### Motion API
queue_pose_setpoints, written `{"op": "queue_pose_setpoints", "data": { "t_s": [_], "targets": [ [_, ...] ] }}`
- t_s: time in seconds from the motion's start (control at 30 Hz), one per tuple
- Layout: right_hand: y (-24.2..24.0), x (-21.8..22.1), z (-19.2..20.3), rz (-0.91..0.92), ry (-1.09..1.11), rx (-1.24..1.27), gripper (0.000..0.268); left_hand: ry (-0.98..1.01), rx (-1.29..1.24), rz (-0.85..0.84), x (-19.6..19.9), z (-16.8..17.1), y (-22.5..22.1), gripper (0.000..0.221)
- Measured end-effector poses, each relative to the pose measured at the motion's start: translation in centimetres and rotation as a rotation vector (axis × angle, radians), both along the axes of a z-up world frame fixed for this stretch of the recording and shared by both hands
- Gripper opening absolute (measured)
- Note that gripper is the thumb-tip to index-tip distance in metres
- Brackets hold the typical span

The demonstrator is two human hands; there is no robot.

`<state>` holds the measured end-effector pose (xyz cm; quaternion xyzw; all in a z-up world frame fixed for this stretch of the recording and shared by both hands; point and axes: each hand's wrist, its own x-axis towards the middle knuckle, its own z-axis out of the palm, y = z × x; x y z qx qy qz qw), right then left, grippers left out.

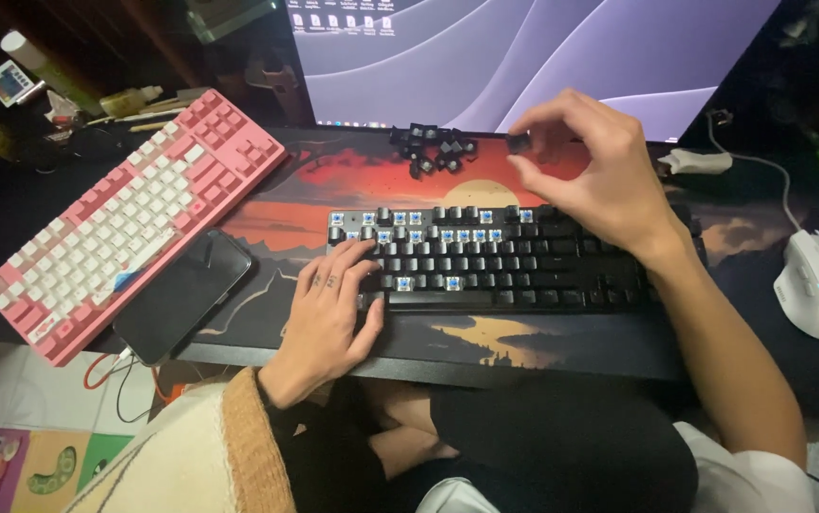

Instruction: Attaching individual keycaps to the switches of a mechanical keyboard

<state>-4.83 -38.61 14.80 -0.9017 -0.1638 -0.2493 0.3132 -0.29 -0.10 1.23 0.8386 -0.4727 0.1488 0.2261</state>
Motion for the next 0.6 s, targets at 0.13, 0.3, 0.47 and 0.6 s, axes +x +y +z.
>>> {"op": "queue_pose_setpoints", "data": {
  "t_s": [0.13,0.3,0.47,0.6],
  "targets": [
    [-0.1,-0.3,0.6,0.072,-0.008,-0.049,0.027,-0.01,0.007,0.002,0.0,0.0,0.0,0.046],
    [0.8,-1.2,-1.3,0.126,0.196,-0.039,0.03,-0.006,-0.01,0.002,-0.1,0.4,-0.1,0.044],
    [3.7,-3.0,-4.8,0.151,0.297,-0.042,0.034,-0.034,-0.002,0.012,0.1,-0.3,-0.1,0.042],
    [5.5,-4.4,-6.1,0.184,0.307,-0.058,0.034,-0.02,0.013,0.008,0.3,-0.8,0.1,0.044]
  ]
}}
